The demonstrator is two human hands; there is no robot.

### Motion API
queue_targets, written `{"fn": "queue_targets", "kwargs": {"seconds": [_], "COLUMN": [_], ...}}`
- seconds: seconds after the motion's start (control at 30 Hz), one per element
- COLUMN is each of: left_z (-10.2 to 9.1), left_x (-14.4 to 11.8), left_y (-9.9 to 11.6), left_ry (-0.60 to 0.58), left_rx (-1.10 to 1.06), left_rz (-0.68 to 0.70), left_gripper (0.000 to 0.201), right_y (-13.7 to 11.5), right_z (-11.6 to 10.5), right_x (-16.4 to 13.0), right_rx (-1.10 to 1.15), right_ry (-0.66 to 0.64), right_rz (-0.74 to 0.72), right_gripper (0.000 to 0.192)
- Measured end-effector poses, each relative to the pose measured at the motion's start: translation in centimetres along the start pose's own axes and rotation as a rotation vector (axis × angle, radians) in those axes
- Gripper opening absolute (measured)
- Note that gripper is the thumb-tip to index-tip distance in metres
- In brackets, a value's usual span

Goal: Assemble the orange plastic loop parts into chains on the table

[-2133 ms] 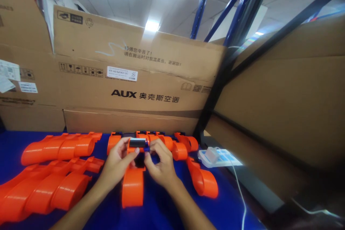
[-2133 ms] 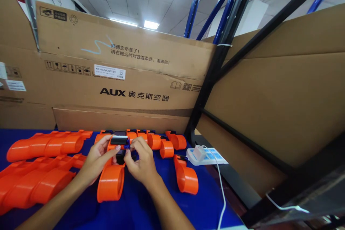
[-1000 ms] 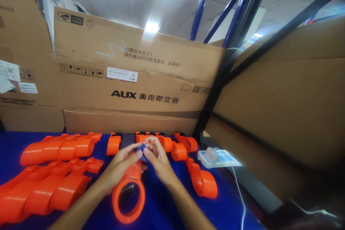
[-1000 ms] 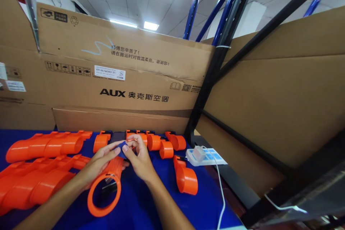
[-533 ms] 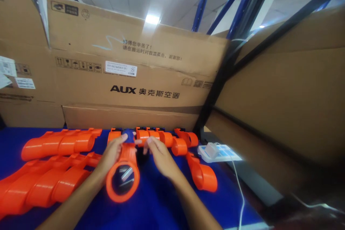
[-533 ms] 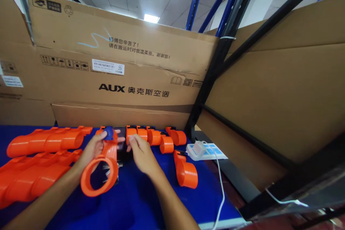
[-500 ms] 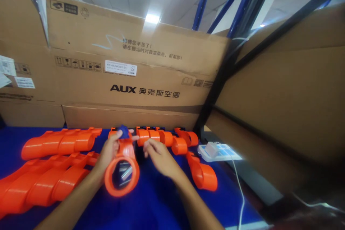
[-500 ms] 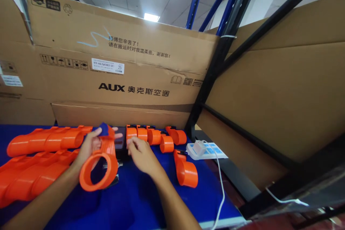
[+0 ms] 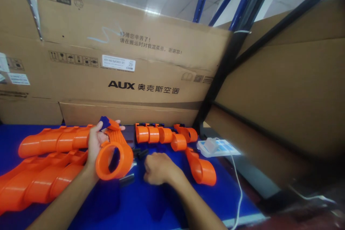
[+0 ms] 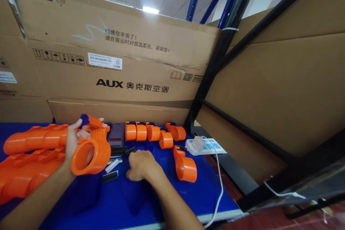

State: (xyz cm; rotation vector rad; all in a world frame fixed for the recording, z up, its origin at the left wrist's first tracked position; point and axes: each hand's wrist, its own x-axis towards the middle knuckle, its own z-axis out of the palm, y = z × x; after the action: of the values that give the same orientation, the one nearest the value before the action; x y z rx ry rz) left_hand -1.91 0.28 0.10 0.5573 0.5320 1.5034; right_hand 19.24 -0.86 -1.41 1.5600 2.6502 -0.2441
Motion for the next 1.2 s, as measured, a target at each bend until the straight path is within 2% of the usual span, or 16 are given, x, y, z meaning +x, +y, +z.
{"fn": "queue_targets", "kwargs": {"seconds": [0.13, 0.27, 0.33, 0.4, 0.53, 0.6, 0.67, 0.73, 1.03, 1.2], "left_z": [0.0, 0.4, 0.7, 1.0, 1.2, 1.0, 0.8, 0.5, 0.3, 0.4], "left_x": [0.1, 0.1, -0.2, -0.4, -0.5, -0.2, 0.1, 0.2, 0.2, 0.3], "left_y": [-0.2, -1.2, -1.9, -2.5, -2.8, -2.7, -2.4, -2.1, -1.8, -1.8], "left_ry": [0.014, -0.019, -0.044, -0.071, -0.092, -0.073, -0.056, -0.052, -0.02, -0.02], "left_rx": [0.023, 0.062, 0.089, 0.108, 0.12, 0.112, 0.098, 0.082, 0.06, 0.072], "left_rz": [-0.018, -0.079, -0.092, -0.097, -0.074, -0.046, -0.048, -0.068, -0.094, -0.102], "left_gripper": [0.05, 0.049, 0.048, 0.047, 0.045, 0.044, 0.045, 0.048, 0.051, 0.053], "right_y": [1.5, 2.9, 3.3, 3.4, 2.2, 1.4, 0.7, 0.4, 0.8, 0.4], "right_z": [-0.7, -1.5, -1.7, -1.6, -0.8, -0.2, 0.3, 0.5, -0.3, 0.1], "right_x": [0.4, 1.2, 1.3, 1.1, 0.3, 0.3, 0.4, 0.6, 0.5, 0.8], "right_rx": [0.05, 0.247, 0.357, 0.476, 0.67, 0.703, 0.696, 0.673, 0.619, 0.603], "right_ry": [0.162, 0.34, 0.39, 0.338, -0.059, -0.147, -0.139, -0.112, -0.027, 0.029], "right_rz": [0.116, 0.192, 0.207, 0.127, -0.255, -0.39, -0.456, -0.462, -0.283, -0.292], "right_gripper": [0.01, 0.017, 0.021, 0.02, 0.01, 0.012, 0.017, 0.019, 0.016, 0.023]}}
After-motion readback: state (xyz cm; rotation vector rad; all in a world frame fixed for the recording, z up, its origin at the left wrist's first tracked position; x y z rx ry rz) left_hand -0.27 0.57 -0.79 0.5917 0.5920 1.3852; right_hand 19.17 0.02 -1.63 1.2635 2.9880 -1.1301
